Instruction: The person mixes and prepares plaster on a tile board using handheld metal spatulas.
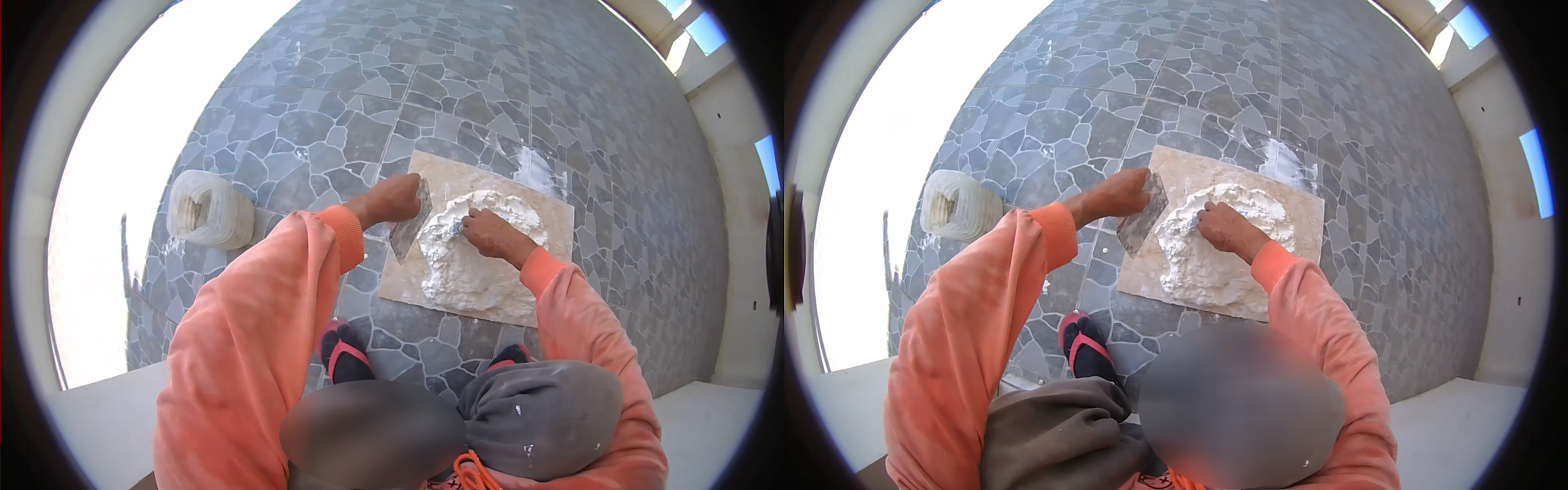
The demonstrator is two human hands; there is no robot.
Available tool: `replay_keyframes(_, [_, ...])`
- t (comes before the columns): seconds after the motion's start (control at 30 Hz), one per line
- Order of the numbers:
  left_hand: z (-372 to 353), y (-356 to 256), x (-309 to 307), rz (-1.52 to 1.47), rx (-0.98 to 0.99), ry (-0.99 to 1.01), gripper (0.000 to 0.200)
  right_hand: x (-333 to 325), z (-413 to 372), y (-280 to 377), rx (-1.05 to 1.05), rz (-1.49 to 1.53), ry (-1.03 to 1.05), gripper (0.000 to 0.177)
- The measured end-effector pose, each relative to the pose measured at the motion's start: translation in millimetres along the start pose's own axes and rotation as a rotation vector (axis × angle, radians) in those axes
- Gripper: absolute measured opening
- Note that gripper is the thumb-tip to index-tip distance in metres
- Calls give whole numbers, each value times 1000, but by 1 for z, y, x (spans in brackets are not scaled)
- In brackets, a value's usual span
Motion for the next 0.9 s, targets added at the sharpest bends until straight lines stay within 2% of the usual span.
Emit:
replay_keyframes(0.07, [-7, 3, -1, 16, -23, -7, 28, -21, -7, -24, 16, 20, -12, 10])
replay_keyframes(0.1, [-7, 4, -2, 19, -35, -5, 28, -31, -11, -37, 95, 53, -86, 12])
replay_keyframes(0.13, [-6, 4, -2, 22, -43, -1, 28, -37, -10, -47, 195, -27, -66, 12])
replay_keyframes(0.2, [-3, 2, -1, 6, -26, 13, 29, -28, -7, -51, 283, -38, -148, 12])
replay_keyframes(0.3, [0, -5, 0, -11, 2, 8, 29, 36, 0, -15, 86, -10, 68, 12])
replay_keyframes(0.43, [-6, -6, -2, -26, -45, 37, 29, -12, -6, -53, 239, 128, 126, 18])
replay_keyframes(0.53, [-6, -3, -3, -5, -42, 13, 27, -9, -8, -68, 363, 16, -55, 19])
replay_keyframes(0.6, [-5, -3, -2, -4, -26, -1, 26, 20, -9, -39, 194, 126, 44, 16])
replay_keyframes(0.67, [-5, -2, -3, -2, -13, -5, 25, 21, -15, -33, 131, 130, 72, 15])
replay_keyframes(0.73, [-9, 3, -3, -3, -15, -7, 25, 9, -16, -55, 269, 133, 95, 14])
replay_keyframes(0.87, [-12, 17, -4, -8, -57, 19, 29, 1, -10, -50, 316, 17, -138, 11])
replay_keyframes(0.9, [-13, 18, -5, -4, -65, 14, 29, 15, -7, -35, 204, 82, -4, 10])
Point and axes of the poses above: each hand's wrist, its own z-axis towards the middle knuckle, its own x-axis out of the palm, y = z × x, the point moved 7 cm from there along z, towards the middle knuckle, and after that the axes turned 10 degrees about -z, right-handed, at the moved point
